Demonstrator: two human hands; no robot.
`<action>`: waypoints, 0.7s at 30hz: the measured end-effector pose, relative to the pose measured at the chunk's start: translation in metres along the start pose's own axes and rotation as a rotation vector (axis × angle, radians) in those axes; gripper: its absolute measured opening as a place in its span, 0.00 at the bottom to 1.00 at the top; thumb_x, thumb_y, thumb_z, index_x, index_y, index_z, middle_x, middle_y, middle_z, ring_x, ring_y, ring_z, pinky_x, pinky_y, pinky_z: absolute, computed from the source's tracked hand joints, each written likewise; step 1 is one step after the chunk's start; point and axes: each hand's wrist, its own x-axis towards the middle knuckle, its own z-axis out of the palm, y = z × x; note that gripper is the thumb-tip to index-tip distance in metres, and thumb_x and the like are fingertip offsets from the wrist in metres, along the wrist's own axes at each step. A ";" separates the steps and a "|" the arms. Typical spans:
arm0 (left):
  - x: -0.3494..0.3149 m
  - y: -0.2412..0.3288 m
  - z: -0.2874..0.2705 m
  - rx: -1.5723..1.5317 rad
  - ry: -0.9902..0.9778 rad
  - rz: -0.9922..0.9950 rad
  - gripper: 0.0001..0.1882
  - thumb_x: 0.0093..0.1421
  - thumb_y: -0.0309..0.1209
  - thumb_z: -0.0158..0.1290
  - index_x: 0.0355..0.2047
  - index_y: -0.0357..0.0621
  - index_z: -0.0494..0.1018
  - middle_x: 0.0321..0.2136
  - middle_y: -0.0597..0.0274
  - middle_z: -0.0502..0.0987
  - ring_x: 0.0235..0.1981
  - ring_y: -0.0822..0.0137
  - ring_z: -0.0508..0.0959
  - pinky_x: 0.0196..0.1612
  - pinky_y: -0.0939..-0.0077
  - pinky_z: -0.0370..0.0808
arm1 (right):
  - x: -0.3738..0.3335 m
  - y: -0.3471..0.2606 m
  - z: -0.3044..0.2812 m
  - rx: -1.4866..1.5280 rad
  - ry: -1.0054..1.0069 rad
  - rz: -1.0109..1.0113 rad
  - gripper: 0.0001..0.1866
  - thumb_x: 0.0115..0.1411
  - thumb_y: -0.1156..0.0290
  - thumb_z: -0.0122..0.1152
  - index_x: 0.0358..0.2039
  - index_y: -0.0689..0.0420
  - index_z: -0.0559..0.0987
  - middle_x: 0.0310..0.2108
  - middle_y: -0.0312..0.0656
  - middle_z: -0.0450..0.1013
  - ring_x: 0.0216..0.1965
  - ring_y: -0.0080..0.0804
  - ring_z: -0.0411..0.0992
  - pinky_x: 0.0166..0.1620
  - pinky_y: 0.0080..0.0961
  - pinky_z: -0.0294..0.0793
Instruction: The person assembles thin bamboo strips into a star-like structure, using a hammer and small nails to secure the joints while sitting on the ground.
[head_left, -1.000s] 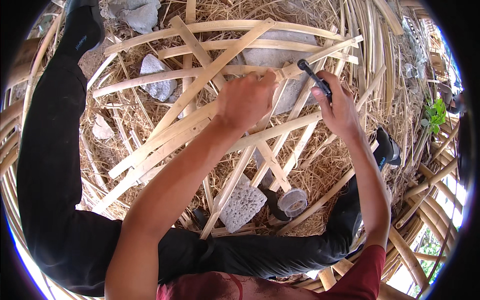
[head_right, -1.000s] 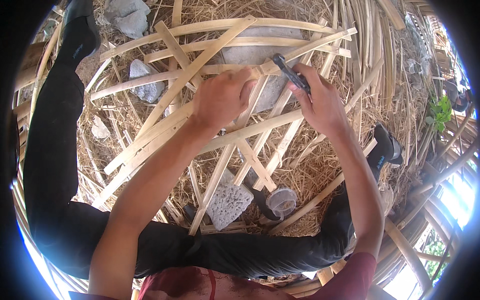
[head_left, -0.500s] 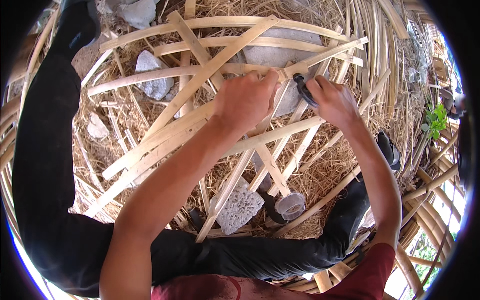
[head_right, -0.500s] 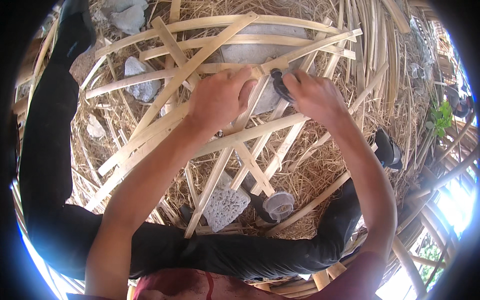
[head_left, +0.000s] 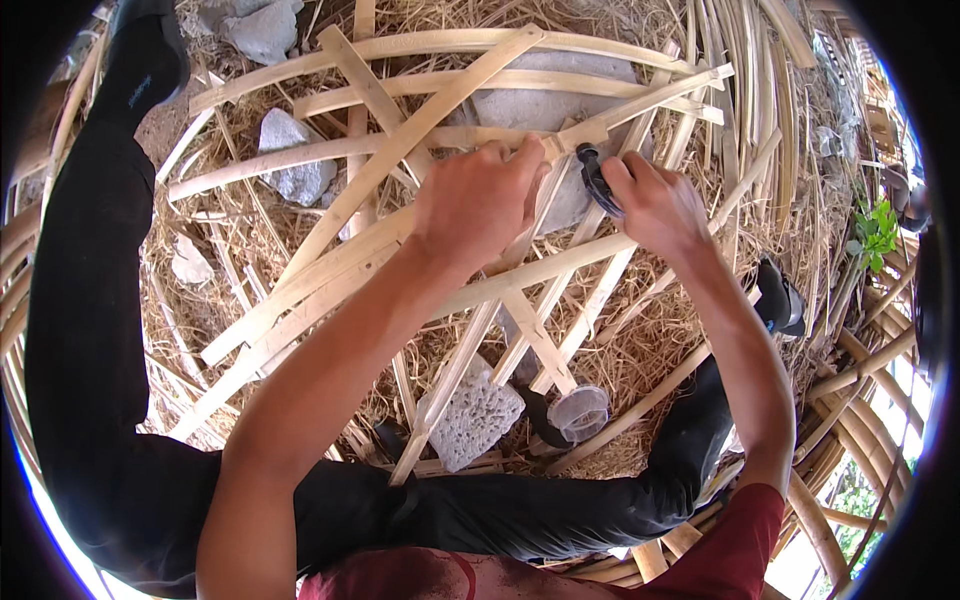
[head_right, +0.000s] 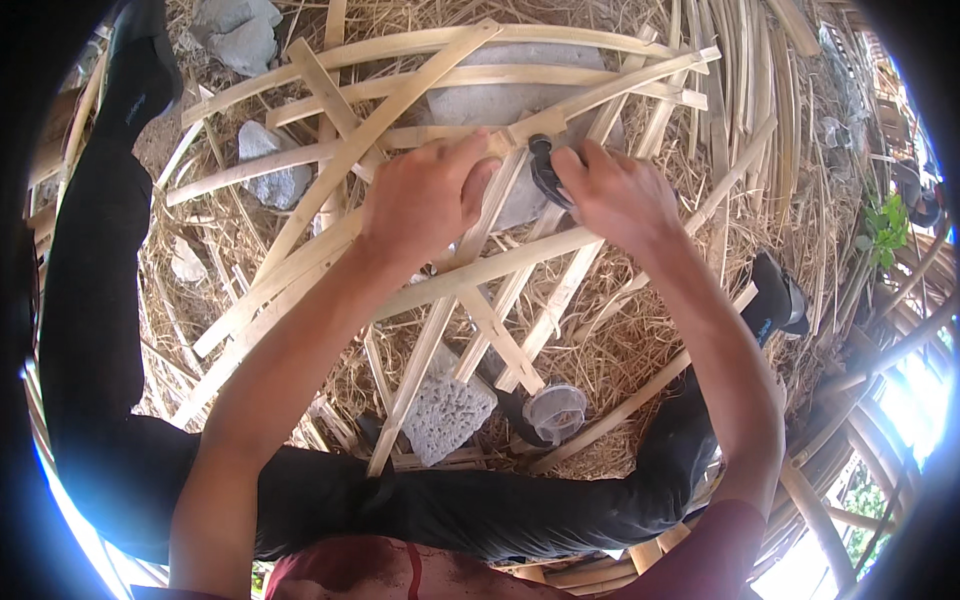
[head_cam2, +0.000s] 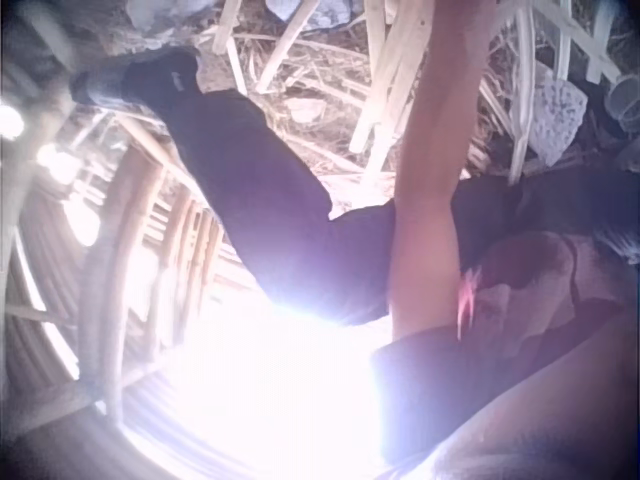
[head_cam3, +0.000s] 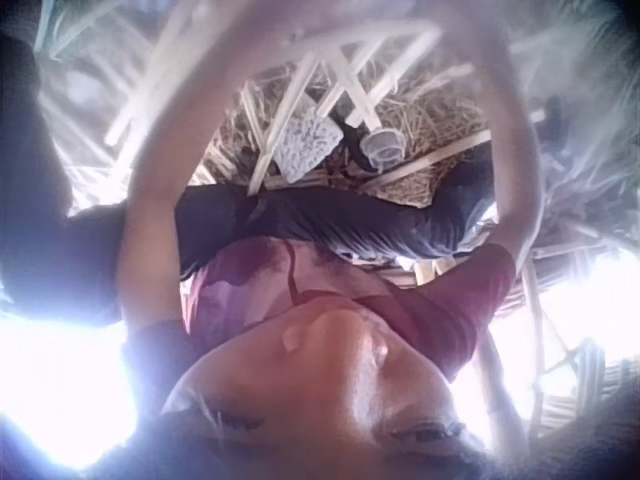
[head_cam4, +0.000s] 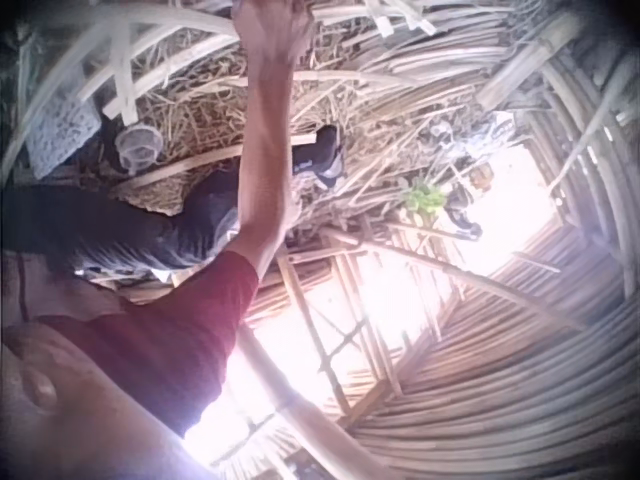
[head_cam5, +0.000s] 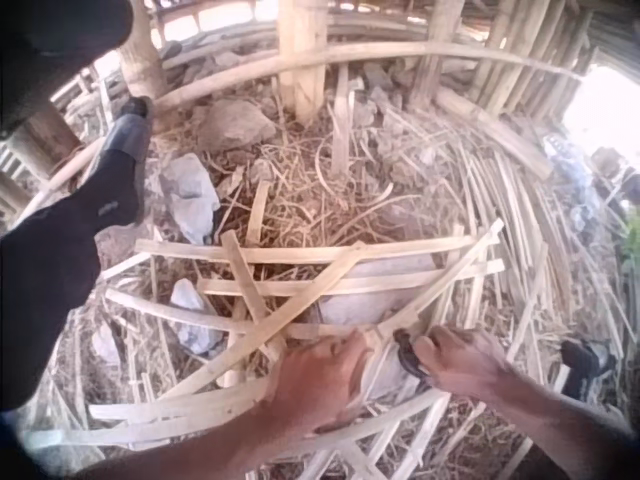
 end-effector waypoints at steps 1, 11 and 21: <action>-0.002 -0.005 0.000 0.004 0.032 -0.013 0.10 0.66 0.37 0.54 0.43 0.47 0.77 0.22 0.54 0.79 0.21 0.55 0.82 0.24 0.62 0.80 | 0.000 -0.005 -0.004 0.078 0.080 0.039 0.09 0.54 0.77 0.62 0.34 0.54 0.71 0.25 0.39 0.72 0.21 0.29 0.76 0.18 0.27 0.76; -0.004 0.000 0.005 0.132 0.053 0.029 0.13 0.65 0.38 0.55 0.45 0.44 0.77 0.23 0.54 0.79 0.22 0.53 0.82 0.24 0.61 0.80 | -0.004 -0.007 -0.005 0.275 0.409 -0.203 0.08 0.57 0.76 0.62 0.32 0.56 0.71 0.24 0.38 0.72 0.17 0.26 0.71 0.14 0.22 0.70; 0.009 -0.002 -0.002 0.068 0.049 0.110 0.15 0.68 0.33 0.48 0.50 0.38 0.74 0.22 0.51 0.79 0.18 0.60 0.81 0.19 0.66 0.80 | 0.012 0.007 0.015 -0.106 -0.084 -0.053 0.13 0.57 0.69 0.68 0.31 0.56 0.69 0.24 0.37 0.72 0.17 0.28 0.71 0.17 0.25 0.73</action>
